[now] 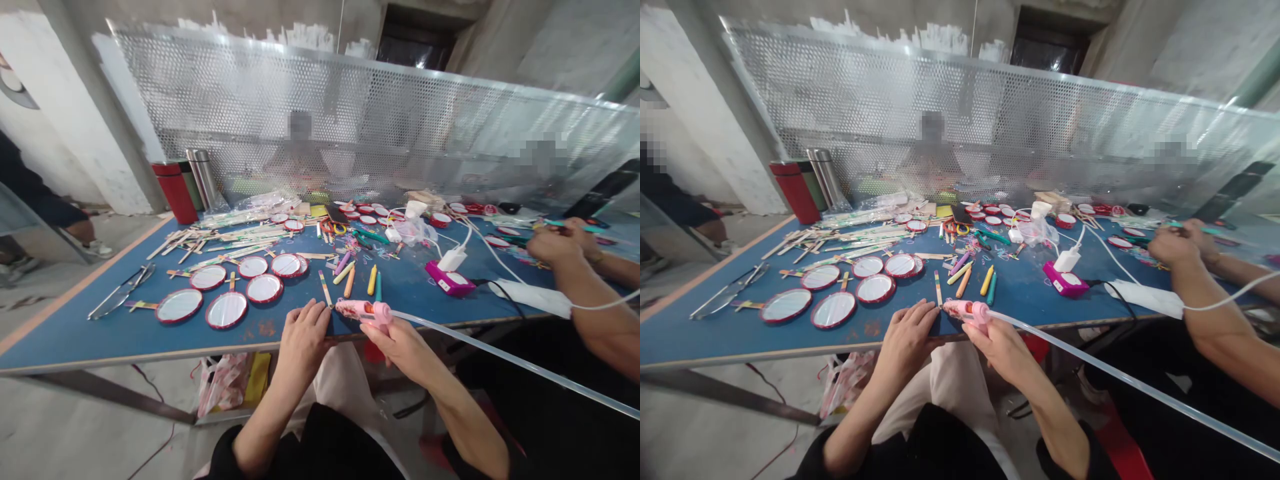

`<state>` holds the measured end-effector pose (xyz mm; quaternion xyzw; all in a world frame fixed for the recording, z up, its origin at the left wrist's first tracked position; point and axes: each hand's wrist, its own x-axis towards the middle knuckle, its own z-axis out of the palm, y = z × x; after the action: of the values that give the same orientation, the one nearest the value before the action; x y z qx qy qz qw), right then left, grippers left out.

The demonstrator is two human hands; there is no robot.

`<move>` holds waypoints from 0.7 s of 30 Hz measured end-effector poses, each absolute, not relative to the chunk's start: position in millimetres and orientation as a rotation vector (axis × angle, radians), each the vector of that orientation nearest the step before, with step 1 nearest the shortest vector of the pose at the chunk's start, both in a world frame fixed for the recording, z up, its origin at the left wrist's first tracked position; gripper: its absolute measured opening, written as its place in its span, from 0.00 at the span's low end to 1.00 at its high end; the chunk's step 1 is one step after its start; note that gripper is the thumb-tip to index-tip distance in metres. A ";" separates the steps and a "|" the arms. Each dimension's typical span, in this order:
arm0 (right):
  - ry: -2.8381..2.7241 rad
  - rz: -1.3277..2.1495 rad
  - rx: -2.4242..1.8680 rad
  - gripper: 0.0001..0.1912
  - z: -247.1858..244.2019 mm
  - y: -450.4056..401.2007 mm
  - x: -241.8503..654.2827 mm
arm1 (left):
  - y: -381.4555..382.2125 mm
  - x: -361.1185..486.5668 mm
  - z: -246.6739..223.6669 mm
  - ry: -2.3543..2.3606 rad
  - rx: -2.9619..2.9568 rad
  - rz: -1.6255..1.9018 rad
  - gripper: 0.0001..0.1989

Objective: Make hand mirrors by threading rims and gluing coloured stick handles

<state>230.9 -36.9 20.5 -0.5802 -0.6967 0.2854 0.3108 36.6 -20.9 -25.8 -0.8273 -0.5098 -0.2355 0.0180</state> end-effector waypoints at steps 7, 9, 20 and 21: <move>-1.478 0.977 -1.521 0.23 9.1 -26.2 246.0 | -20.7 36.2 -28.4 -1.582 -2.567 -0.758 0.21; -1.430 0.893 -1.526 0.18 13.2 -20.5 258.2 | -20.7 35.9 -28.2 -1.577 -2.567 -0.759 0.22; -1.370 0.651 -1.599 0.13 43.3 22.2 298.7 | -20.9 36.4 -23.6 -1.558 -2.555 -0.746 0.23; -1.369 0.640 -1.601 0.13 43.8 24.4 298.2 | -20.8 36.3 -23.8 -1.556 -2.554 -0.749 0.23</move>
<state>298.2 24.4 43.8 -0.6483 -0.5544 0.2593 0.4528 36.3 -20.8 -23.8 -0.8280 -0.5044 -0.2429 0.0295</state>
